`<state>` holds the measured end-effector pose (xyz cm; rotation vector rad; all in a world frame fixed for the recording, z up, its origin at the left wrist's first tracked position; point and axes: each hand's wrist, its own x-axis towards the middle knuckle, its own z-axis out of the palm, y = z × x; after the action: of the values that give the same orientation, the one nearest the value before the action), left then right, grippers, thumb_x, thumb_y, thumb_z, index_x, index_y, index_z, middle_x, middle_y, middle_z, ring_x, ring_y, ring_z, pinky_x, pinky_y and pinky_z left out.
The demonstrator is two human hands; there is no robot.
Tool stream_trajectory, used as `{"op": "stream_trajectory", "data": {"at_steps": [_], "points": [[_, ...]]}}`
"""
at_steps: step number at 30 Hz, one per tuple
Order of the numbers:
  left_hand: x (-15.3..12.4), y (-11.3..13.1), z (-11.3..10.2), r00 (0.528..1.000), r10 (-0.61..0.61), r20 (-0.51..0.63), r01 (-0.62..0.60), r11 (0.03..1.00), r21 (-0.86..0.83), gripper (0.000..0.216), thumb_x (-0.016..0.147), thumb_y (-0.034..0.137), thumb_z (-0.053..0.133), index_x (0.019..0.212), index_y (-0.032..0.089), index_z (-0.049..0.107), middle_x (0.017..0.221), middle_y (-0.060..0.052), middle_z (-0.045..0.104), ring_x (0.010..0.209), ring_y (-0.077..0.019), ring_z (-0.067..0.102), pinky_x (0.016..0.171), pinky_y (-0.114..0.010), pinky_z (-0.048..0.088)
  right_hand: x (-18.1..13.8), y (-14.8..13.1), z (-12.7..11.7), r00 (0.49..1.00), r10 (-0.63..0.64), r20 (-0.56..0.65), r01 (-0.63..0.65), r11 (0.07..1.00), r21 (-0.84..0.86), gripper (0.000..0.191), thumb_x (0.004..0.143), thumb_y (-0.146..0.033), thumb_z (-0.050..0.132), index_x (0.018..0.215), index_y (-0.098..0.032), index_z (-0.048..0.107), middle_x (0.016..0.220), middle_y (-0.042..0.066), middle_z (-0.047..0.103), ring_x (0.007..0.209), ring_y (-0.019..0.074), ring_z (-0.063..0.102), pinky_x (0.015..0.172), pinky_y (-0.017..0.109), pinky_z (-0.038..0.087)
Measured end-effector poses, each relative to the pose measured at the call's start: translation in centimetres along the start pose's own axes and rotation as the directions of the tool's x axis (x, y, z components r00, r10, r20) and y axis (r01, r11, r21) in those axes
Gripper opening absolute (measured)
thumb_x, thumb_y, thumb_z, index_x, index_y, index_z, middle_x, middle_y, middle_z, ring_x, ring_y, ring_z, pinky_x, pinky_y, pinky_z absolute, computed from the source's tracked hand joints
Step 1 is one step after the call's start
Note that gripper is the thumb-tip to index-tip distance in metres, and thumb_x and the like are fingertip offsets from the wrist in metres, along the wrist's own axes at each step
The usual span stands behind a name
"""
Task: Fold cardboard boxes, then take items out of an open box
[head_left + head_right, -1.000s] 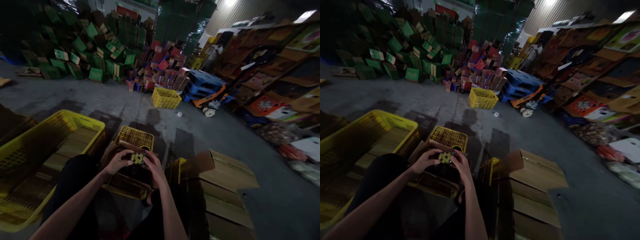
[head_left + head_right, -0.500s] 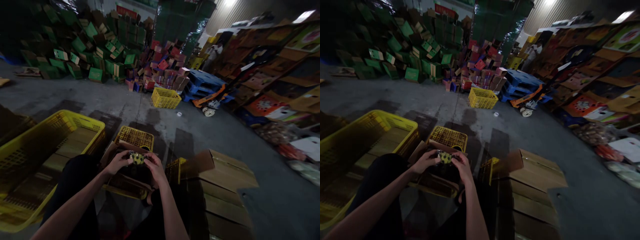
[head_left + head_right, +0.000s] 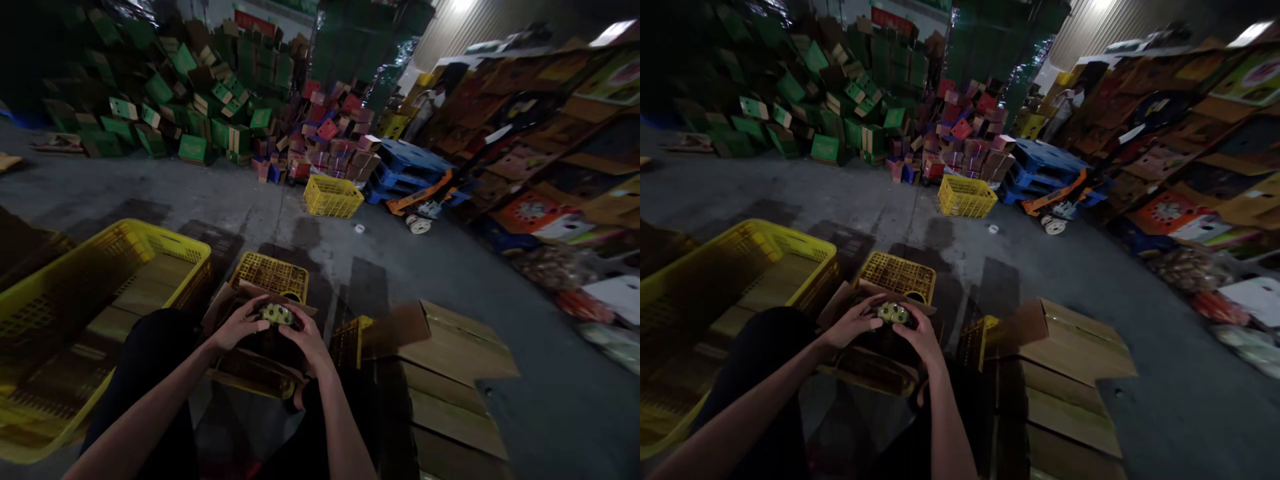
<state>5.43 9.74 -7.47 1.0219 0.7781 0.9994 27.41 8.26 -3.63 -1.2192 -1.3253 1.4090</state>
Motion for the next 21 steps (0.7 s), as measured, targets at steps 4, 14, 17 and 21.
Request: {"op": "stream_trajectory", "data": {"at_steps": [4, 14, 17, 21], "points": [[-0.2, 0.1, 0.4, 0.997, -0.079, 0.003, 0.079, 0.994, -0.076, 0.068, 0.076, 0.043, 0.082, 0.136, 0.022, 0.059, 0.138, -0.013, 0.062, 0.131, -0.0324, 0.054, 0.103, -0.044, 0.050, -0.1, 0.1, -0.2, 0.999, 0.000, 0.037, 0.001, 1.000, -0.031, 0.054, 0.069, -0.031, 0.086, 0.120, -0.033, 0.070, 0.125, 0.001, 0.070, 0.117, 0.0275, 0.063, 0.105, 0.044, 0.047], [-0.2, 0.5, -0.3, 0.995, 0.066, -0.069, -0.060, 0.995, 0.083, 0.058, 0.078, 0.044, 0.079, 0.128, 0.021, 0.062, 0.122, -0.009, 0.068, 0.107, -0.0260, 0.066, 0.096, -0.038, 0.052, -0.1, 0.3, 0.0, 0.999, 0.018, -0.032, -0.015, 0.994, 0.112, 0.067, 0.074, -0.034, 0.083, 0.136, -0.036, 0.058, 0.140, 0.002, 0.061, 0.128, 0.0250, 0.058, 0.108, 0.044, 0.047], [-0.3, 0.8, -0.1, 0.995, 0.089, -0.041, -0.085, 0.991, 0.100, 0.054, 0.078, 0.042, 0.080, 0.125, 0.021, 0.064, 0.120, -0.008, 0.068, 0.109, -0.0261, 0.065, 0.098, -0.038, 0.051, -0.2, 0.7, 0.0, 0.996, 0.083, -0.017, -0.080, 0.986, 0.150, 0.070, 0.074, -0.037, 0.082, 0.139, -0.036, 0.055, 0.136, 0.004, 0.063, 0.118, 0.0281, 0.064, 0.090, 0.044, 0.058], [-0.3, 0.9, 0.0, 0.988, 0.147, -0.054, -0.138, 0.980, 0.142, 0.065, 0.075, 0.039, 0.082, 0.134, 0.022, 0.059, 0.136, -0.010, 0.061, 0.128, -0.0301, 0.055, 0.110, -0.041, 0.044, -0.1, 1.1, -0.1, 0.995, 0.096, -0.007, -0.095, 0.989, 0.112, 0.069, 0.073, -0.035, 0.082, 0.136, -0.034, 0.056, 0.132, 0.004, 0.065, 0.119, 0.0283, 0.063, 0.088, 0.041, 0.058]]}}
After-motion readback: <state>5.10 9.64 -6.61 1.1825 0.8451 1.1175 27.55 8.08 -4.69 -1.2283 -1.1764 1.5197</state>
